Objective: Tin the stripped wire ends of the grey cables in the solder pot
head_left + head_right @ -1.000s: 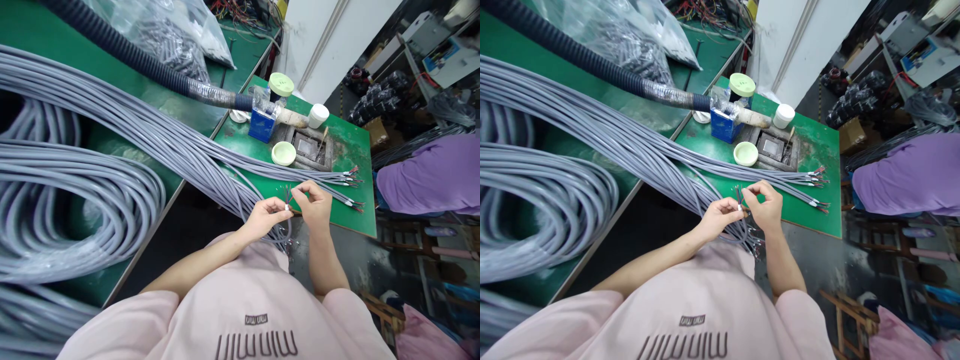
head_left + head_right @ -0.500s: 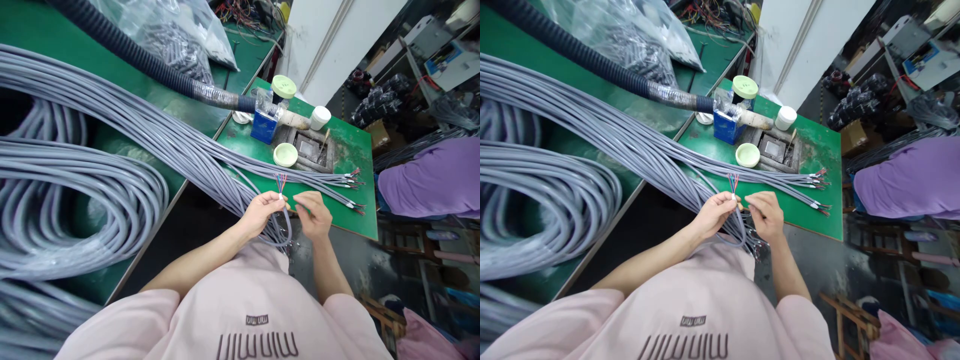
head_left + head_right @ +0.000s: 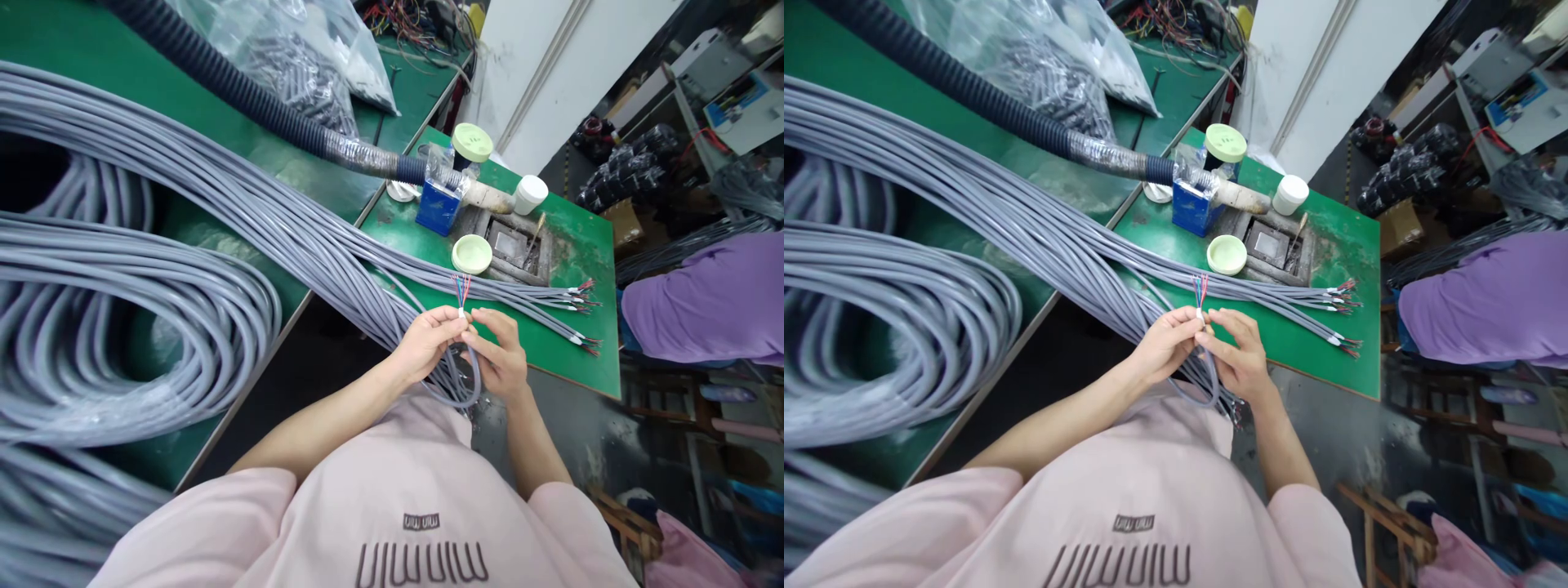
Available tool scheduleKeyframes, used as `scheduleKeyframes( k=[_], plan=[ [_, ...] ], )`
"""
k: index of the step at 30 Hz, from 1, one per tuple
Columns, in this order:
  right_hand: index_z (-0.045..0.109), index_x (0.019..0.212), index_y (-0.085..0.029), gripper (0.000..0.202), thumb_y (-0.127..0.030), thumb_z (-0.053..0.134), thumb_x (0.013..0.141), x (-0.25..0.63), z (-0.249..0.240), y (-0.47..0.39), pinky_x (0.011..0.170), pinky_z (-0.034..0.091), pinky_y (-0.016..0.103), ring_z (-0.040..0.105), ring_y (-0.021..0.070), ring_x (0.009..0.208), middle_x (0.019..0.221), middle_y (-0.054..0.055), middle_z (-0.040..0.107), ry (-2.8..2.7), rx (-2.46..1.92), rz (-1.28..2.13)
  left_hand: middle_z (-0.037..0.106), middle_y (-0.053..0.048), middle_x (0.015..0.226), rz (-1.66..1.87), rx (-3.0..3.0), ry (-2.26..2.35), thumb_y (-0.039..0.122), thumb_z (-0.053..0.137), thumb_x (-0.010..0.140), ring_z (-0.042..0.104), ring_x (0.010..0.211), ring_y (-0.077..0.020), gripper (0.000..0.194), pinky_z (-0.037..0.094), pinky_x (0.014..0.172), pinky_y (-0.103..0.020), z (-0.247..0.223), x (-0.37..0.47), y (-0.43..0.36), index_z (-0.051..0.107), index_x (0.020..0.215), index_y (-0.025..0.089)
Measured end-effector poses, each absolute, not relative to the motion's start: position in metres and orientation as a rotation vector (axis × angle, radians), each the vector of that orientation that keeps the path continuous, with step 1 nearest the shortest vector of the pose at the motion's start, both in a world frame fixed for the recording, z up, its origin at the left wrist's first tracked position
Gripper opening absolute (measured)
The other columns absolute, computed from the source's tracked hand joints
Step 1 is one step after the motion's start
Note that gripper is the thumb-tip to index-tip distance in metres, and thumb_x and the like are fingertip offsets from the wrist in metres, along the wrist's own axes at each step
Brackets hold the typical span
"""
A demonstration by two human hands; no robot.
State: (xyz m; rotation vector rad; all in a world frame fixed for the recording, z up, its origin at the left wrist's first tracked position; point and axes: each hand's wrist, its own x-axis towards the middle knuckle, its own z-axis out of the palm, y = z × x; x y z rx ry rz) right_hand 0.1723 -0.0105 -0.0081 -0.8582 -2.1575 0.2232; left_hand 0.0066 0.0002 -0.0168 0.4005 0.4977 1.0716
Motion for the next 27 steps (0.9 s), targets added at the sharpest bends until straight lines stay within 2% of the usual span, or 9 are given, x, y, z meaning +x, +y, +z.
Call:
scheduleKeyframes(
  k=[5, 10, 14, 20, 27],
  plan=[
    [0.059, 0.123, -0.033, 0.035, -0.022, 0.056, 0.09, 0.17, 0.014, 0.0, 0.099, 0.048, 0.054, 0.059, 0.0274, 0.118, 0.121, 0.006, 0.067, -1.908, -0.971, 0.105, 0.073, -0.004, 0.077, 1.208, 0.755, 0.67, 0.039, 0.075, 0.077, 0.066, 0.073, -0.0149, 0.026, 0.051, 0.074, -0.028, -0.006, -0.008, 0.0, 0.072, 0.09, 0.016],
    [0.066, 0.107, -0.024, 0.02, -0.027, 0.052, 0.094, 0.179, 0.038, 0.038, 0.094, 0.05, 0.045, 0.064, 0.0239, 0.103, 0.106, 0.008, 0.07, -1.683, -1.156, 0.017, 0.073, -0.004, 0.08, 1.667, 1.284, 1.002, 0.032, 0.068, 0.083, 0.064, 0.081, -0.0181, 0.013, 0.049, 0.081, -0.033, -0.007, -0.031, 0.005, 0.074, 0.087, 0.021],
    [0.067, 0.101, -0.023, 0.02, -0.033, 0.051, 0.095, 0.18, 0.038, 0.075, 0.088, 0.052, 0.04, 0.066, 0.0208, 0.094, 0.097, 0.005, 0.071, -1.67, -1.239, 0.053, 0.073, -0.002, 0.081, 1.899, 1.544, 1.183, 0.026, 0.066, 0.084, 0.064, 0.081, -0.0177, 0.008, 0.049, 0.081, -0.035, -0.028, -0.046, 0.023, 0.073, 0.088, 0.022],
    [0.068, 0.097, -0.023, 0.024, -0.039, 0.05, 0.095, 0.175, 0.024, 0.113, 0.084, 0.051, 0.036, 0.066, 0.0195, 0.091, 0.093, 0.004, 0.07, -1.748, -1.265, 0.087, 0.073, -0.002, 0.084, 1.945, 1.787, 1.413, 0.026, 0.065, 0.085, 0.066, 0.089, -0.0191, 0.007, 0.047, 0.09, -0.039, -0.054, -0.056, 0.041, 0.07, 0.088, 0.023],
    [0.07, 0.096, -0.024, 0.029, -0.043, 0.048, 0.095, 0.171, 0.017, 0.132, 0.089, 0.047, 0.038, 0.064, 0.0214, 0.092, 0.095, 0.005, 0.07, -1.899, -1.388, 0.011, 0.074, -0.001, 0.089, 1.944, 1.827, 1.452, 0.027, 0.061, 0.086, 0.066, 0.095, -0.0192, 0.009, 0.038, 0.104, -0.046, -0.055, -0.055, 0.039, 0.067, 0.092, 0.024]
  ],
)
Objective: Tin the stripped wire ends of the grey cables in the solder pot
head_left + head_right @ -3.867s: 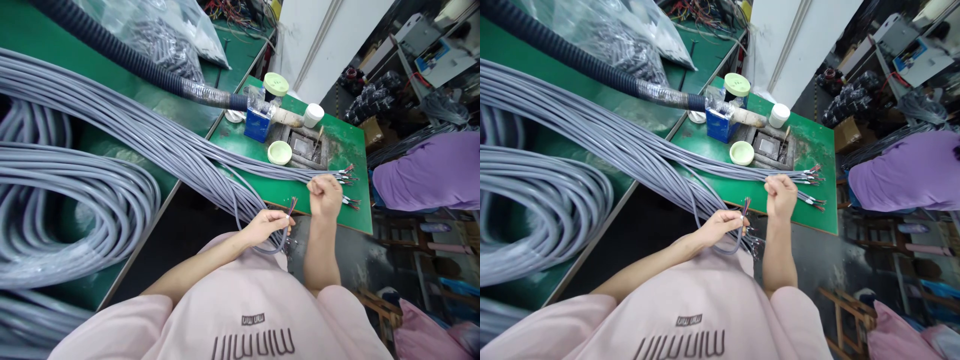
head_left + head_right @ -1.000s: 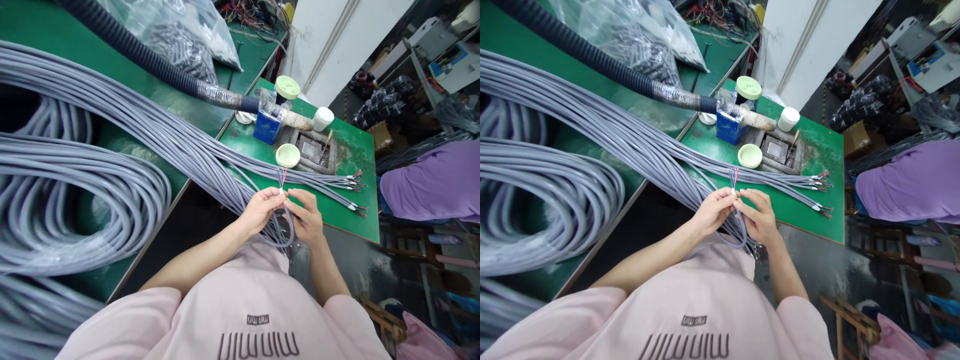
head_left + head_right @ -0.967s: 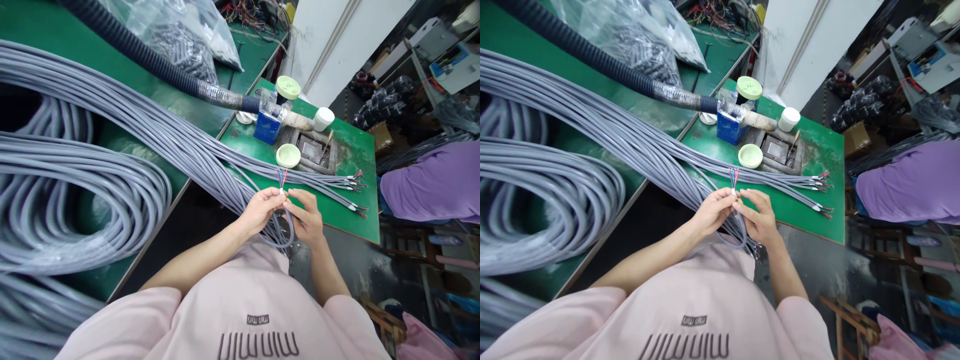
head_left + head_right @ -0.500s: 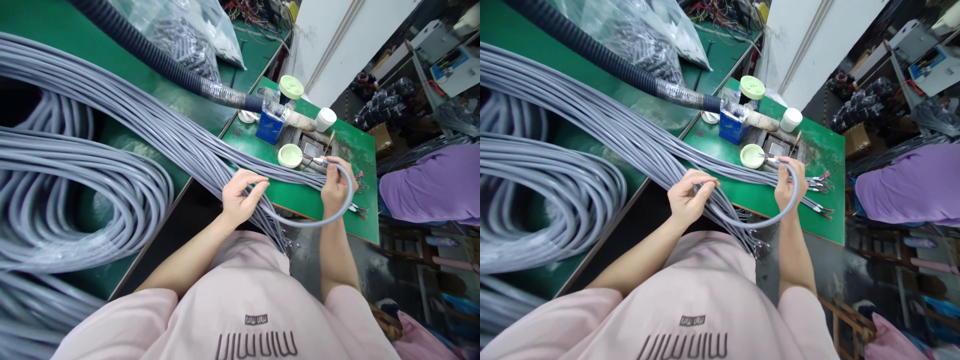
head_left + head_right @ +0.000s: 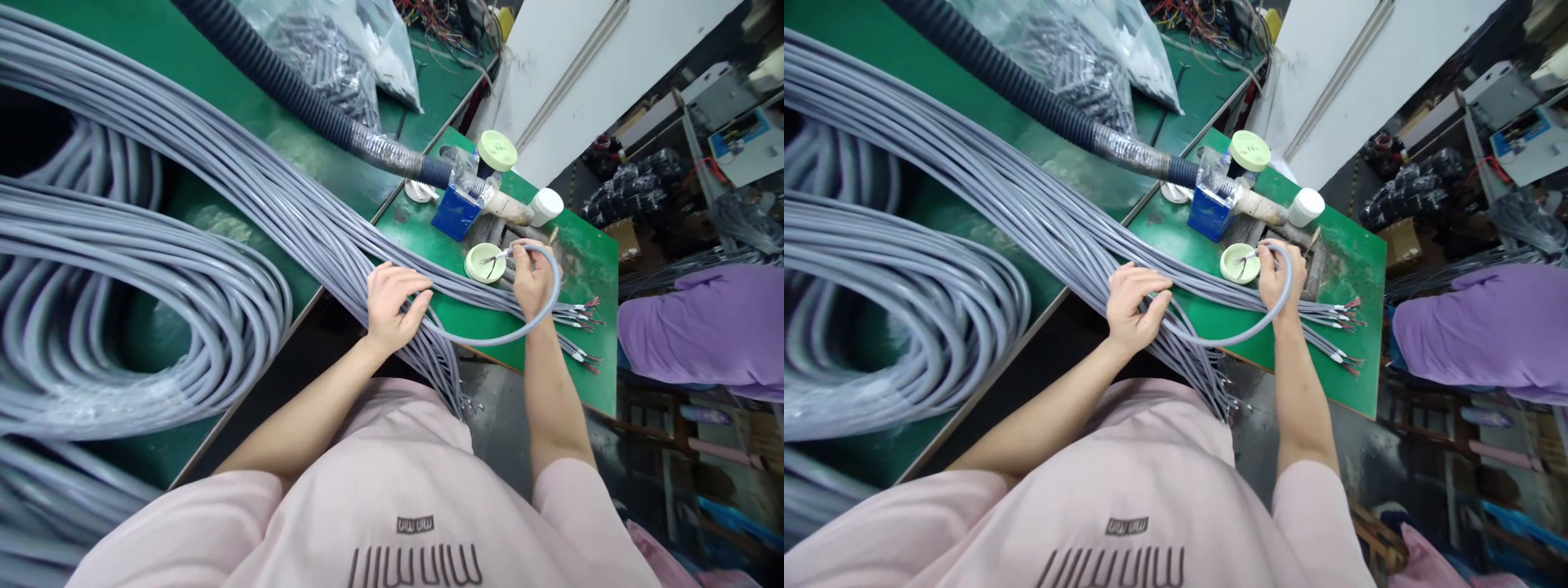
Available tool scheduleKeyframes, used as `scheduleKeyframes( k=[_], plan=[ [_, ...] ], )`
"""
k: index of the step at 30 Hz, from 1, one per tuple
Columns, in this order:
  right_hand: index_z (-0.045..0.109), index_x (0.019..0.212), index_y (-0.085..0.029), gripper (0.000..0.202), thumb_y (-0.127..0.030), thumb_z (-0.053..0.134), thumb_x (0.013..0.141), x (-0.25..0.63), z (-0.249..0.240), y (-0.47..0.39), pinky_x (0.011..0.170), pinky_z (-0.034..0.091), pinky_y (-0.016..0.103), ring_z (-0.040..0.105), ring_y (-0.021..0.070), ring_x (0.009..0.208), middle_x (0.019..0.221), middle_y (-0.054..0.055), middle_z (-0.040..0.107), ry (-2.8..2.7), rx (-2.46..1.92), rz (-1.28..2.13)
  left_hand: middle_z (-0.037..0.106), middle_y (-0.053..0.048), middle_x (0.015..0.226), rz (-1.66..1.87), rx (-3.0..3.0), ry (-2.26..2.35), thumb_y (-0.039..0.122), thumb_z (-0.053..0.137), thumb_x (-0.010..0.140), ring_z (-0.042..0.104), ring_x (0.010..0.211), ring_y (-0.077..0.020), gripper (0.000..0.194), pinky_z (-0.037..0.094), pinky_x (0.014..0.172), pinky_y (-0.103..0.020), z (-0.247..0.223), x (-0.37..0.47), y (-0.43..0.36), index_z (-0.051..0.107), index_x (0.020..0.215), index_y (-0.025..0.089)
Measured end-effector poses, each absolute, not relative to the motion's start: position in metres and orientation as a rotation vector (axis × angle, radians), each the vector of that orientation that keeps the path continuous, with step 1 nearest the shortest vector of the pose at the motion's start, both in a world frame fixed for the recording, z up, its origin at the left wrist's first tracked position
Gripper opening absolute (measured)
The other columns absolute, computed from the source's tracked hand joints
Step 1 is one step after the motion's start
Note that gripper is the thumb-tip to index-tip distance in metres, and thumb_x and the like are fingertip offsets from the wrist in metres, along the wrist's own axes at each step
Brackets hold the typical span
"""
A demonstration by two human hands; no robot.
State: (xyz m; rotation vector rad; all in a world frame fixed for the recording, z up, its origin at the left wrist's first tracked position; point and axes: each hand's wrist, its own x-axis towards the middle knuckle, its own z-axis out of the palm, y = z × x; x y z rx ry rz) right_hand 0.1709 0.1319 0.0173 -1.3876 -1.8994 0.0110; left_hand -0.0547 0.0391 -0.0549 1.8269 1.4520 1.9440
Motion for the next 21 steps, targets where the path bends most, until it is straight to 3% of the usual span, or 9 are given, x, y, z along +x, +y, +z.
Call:
scheduleKeyframes(
  k=[21],
  plan=[
    [0.069, 0.092, -0.023, 0.03, -0.043, 0.046, 0.094, 0.171, 0.017, 0.144, 0.086, 0.047, 0.04, 0.065, 0.0228, 0.091, 0.091, 0.004, 0.071, -2.016, -1.421, -0.151, 0.074, -0.001, 0.09, 1.94, 1.879, 1.469, 0.026, 0.062, 0.085, 0.066, 0.096, -0.02, 0.01, 0.036, 0.107, -0.049, -0.057, -0.056, 0.039, 0.066, 0.094, 0.025]
  ],
)
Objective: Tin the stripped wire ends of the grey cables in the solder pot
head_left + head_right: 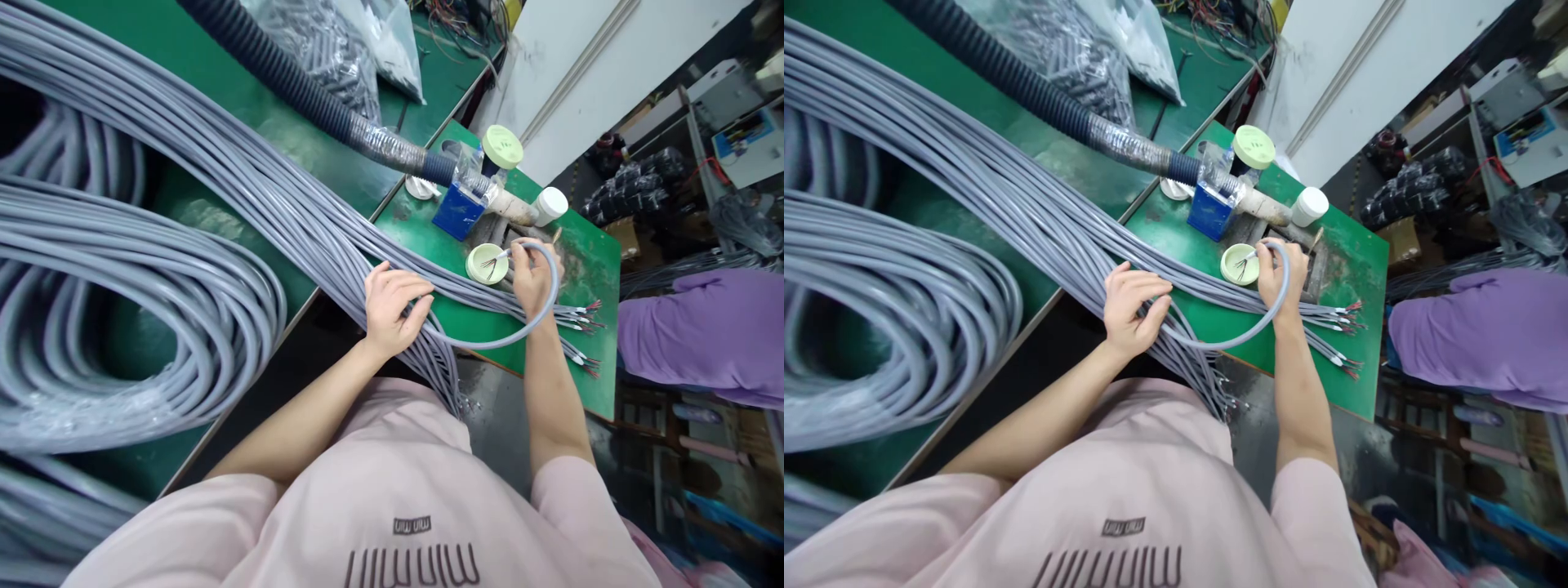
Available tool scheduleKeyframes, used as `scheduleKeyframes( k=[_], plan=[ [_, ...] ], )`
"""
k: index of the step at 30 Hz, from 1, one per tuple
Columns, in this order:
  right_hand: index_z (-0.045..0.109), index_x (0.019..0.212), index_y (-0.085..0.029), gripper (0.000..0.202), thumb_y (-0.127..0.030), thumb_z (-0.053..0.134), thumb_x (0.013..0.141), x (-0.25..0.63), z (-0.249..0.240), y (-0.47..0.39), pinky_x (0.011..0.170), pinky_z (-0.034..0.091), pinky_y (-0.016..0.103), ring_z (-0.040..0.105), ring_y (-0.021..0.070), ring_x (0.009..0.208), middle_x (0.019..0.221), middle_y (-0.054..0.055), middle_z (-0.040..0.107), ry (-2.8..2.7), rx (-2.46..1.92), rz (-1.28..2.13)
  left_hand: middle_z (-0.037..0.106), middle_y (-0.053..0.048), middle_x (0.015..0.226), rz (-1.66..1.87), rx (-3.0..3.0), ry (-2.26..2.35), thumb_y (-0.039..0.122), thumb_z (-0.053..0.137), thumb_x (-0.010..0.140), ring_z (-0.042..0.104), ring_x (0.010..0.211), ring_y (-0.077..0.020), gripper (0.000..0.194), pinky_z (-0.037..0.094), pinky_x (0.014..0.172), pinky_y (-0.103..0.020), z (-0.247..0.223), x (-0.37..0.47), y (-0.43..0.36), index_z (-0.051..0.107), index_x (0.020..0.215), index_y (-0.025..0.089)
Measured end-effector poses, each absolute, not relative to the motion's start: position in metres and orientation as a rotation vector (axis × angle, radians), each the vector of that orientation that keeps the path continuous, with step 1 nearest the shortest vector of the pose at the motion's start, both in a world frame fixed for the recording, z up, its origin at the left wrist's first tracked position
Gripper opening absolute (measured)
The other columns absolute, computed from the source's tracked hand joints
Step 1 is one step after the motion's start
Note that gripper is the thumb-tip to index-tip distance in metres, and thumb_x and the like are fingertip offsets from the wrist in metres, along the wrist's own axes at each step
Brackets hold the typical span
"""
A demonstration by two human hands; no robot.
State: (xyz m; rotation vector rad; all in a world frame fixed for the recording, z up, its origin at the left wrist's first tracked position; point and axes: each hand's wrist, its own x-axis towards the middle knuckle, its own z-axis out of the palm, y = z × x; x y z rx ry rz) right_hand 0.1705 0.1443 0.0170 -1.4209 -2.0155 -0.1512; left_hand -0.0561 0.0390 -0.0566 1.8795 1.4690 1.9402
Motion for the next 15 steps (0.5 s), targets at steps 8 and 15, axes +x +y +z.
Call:
scheduleKeyframes(
  k=[8, 15],
  plan=[
    [0.065, 0.092, -0.021, 0.041, -0.048, 0.034, 0.097, 0.222, 0.035, 0.18, 0.083, 0.05, 0.044, 0.065, 0.0246, 0.091, 0.087, 0.008, 0.067, -1.866, -1.528, -0.314, 0.067, -0.007, 0.115, 2.008, 1.824, 1.479, 0.032, 0.058, 0.086, 0.059, 0.117, -0.0264, 0.033, 0.034, 0.11, -0.052, -0.059, -0.058, 0.038, 0.058, 0.118, 0.023],
    [0.06, 0.078, -0.019, 0.038, -0.045, 0.038, 0.095, 0.255, 0.021, 0.215, 0.086, 0.048, 0.049, 0.064, 0.0268, 0.09, 0.081, 0.008, 0.065, -1.775, -1.788, -0.24, 0.065, -0.012, 0.12, 1.923, 1.851, 1.543, 0.036, 0.056, 0.086, 0.054, 0.125, -0.0297, 0.042, 0.03, 0.113, -0.054, -0.064, -0.059, 0.036, 0.054, 0.124, 0.019]
  ],
)
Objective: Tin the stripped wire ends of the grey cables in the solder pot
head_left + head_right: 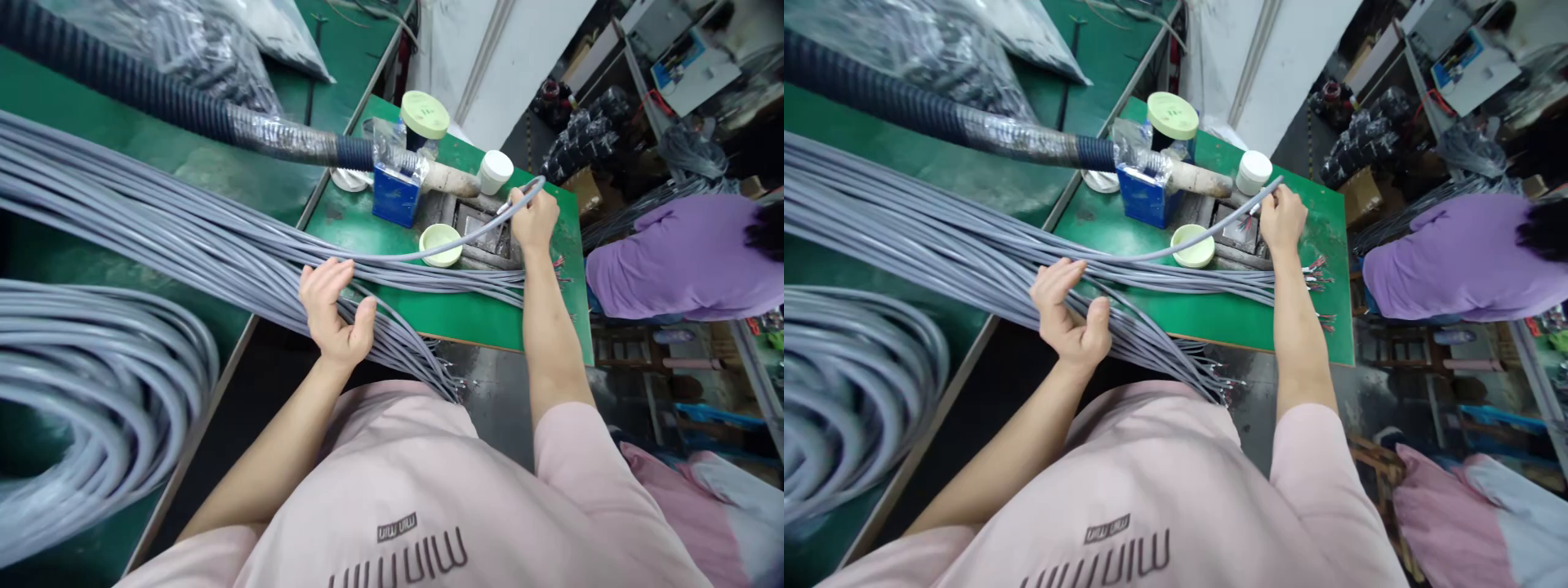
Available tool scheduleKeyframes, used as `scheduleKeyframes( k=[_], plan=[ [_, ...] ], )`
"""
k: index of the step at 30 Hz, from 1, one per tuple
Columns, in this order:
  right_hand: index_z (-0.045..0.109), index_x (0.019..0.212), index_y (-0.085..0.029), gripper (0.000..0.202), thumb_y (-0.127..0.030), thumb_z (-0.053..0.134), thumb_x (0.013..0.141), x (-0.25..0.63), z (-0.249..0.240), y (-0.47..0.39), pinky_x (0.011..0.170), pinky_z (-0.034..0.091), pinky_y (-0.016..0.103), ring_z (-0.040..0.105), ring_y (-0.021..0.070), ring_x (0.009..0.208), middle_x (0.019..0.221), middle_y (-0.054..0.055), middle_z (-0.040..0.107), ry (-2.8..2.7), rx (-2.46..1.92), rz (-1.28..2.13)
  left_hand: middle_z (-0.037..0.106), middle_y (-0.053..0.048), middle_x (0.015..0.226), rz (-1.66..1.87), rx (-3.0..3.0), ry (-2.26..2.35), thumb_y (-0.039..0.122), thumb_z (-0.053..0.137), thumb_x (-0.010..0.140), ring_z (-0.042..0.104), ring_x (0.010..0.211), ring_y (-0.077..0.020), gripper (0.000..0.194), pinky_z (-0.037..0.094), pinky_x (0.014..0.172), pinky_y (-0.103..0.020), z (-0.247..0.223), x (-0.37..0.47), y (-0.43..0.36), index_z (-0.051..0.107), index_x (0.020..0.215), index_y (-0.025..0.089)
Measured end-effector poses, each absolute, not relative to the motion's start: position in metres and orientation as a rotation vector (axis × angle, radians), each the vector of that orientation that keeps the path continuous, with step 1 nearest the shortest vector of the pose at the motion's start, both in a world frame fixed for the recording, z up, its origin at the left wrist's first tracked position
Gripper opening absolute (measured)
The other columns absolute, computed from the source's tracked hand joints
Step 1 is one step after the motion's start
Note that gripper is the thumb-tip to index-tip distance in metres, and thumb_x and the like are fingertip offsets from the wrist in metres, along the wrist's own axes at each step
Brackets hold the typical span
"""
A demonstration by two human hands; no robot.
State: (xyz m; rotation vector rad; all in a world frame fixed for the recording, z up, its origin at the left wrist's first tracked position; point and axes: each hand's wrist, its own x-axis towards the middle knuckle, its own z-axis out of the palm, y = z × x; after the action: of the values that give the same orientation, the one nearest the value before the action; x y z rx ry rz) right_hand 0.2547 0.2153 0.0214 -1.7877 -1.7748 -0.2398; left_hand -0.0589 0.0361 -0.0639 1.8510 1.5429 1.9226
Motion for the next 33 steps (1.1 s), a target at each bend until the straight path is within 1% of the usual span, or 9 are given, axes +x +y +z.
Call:
scheduleKeyframes(
  k=[5, 8, 13, 18, 23, 27, 30, 33],
  plan=[
    [0.06, 0.077, -0.019, 0.034, -0.044, 0.044, 0.093, 0.259, 0.006, 0.222, 0.087, 0.047, 0.049, 0.063, 0.0271, 0.089, 0.077, 0.008, 0.065, -1.742, -1.762, -0.215, 0.066, -0.013, 0.119, 1.9, 1.85, 1.555, 0.036, 0.057, 0.086, 0.055, 0.124, -0.0298, 0.04, 0.029, 0.113, -0.055, -0.065, -0.059, 0.034, 0.056, 0.123, 0.021],
    [0.061, 0.079, -0.018, 0.033, -0.043, 0.044, 0.093, 0.258, 0.0, 0.223, 0.088, 0.047, 0.048, 0.063, 0.0268, 0.09, 0.077, 0.008, 0.065, -1.745, -1.785, -0.205, 0.066, -0.013, 0.119, 1.881, 1.854, 1.552, 0.036, 0.058, 0.086, 0.055, 0.123, -0.0299, 0.041, 0.028, 0.114, -0.055, -0.066, -0.059, 0.034, 0.056, 0.123, 0.02],
    [0.061, 0.079, -0.019, 0.031, -0.039, 0.043, 0.093, 0.255, -0.005, 0.224, 0.09, 0.045, 0.047, 0.062, 0.027, 0.093, 0.078, 0.008, 0.066, -1.757, -1.78, -0.216, 0.066, -0.013, 0.119, 1.921, 1.843, 1.45, 0.032, 0.061, 0.085, 0.055, 0.123, -0.0303, 0.041, 0.024, 0.115, -0.056, -0.066, -0.059, 0.035, 0.058, 0.124, 0.021],
    [0.061, 0.08, -0.019, 0.029, -0.038, 0.044, 0.093, 0.252, -0.009, 0.225, 0.09, 0.045, 0.048, 0.063, 0.028, 0.095, 0.082, 0.01, 0.068, -1.755, -1.839, -0.184, 0.067, -0.012, 0.117, 1.925, 1.869, 1.457, 0.03, 0.061, 0.084, 0.056, 0.121, -0.0298, 0.042, 0.027, 0.114, -0.056, -0.065, -0.059, 0.035, 0.058, 0.125, 0.021],
    [0.062, 0.081, -0.019, 0.029, -0.039, 0.046, 0.093, 0.254, -0.013, 0.225, 0.089, 0.046, 0.047, 0.063, 0.0279, 0.097, 0.084, 0.01, 0.069, -1.747, -1.818, -0.181, 0.067, -0.012, 0.117, 1.888, 1.901, 1.501, 0.032, 0.059, 0.086, 0.057, 0.121, -0.0293, 0.04, 0.028, 0.114, -0.055, -0.066, -0.059, 0.035, 0.057, 0.124, 0.021],
    [0.066, 0.086, -0.019, 0.033, -0.042, 0.044, 0.094, 0.251, 0.007, 0.203, 0.088, 0.048, 0.045, 0.065, 0.0263, 0.095, 0.085, 0.009, 0.07, -1.771, -1.734, -0.163, 0.068, -0.012, 0.112, 1.882, 1.894, 1.524, 0.034, 0.059, 0.086, 0.058, 0.118, -0.0291, 0.037, 0.03, 0.112, -0.055, -0.065, -0.059, 0.037, 0.059, 0.119, 0.02],
    [0.068, 0.097, -0.023, 0.033, -0.044, 0.043, 0.095, 0.239, 0.037, 0.155, 0.088, 0.05, 0.042, 0.066, 0.0233, 0.095, 0.095, 0.006, 0.071, -1.846, -1.545, -0.083, 0.07, -0.009, 0.105, 1.907, 1.801, 1.497, 0.035, 0.058, 0.087, 0.061, 0.114, -0.0278, 0.028, 0.035, 0.109, -0.053, -0.056, -0.058, 0.036, 0.063, 0.11, 0.02],
    [0.069, 0.103, -0.03, 0.023, -0.043, 0.055, 0.09, 0.224, 0.059, 0.09, 0.088, 0.052, 0.042, 0.066, 0.0232, 0.099, 0.103, 0.003, 0.072, -2.015, -1.301, 0.06, 0.072, -0.004, 0.091, 1.938, 1.642, 1.296, 0.032, 0.056, 0.089, 0.066, 0.097, -0.0227, 0.018, 0.046, 0.1, -0.048, -0.038, -0.053, 0.026, 0.067, 0.1, 0.023]
  ],
)
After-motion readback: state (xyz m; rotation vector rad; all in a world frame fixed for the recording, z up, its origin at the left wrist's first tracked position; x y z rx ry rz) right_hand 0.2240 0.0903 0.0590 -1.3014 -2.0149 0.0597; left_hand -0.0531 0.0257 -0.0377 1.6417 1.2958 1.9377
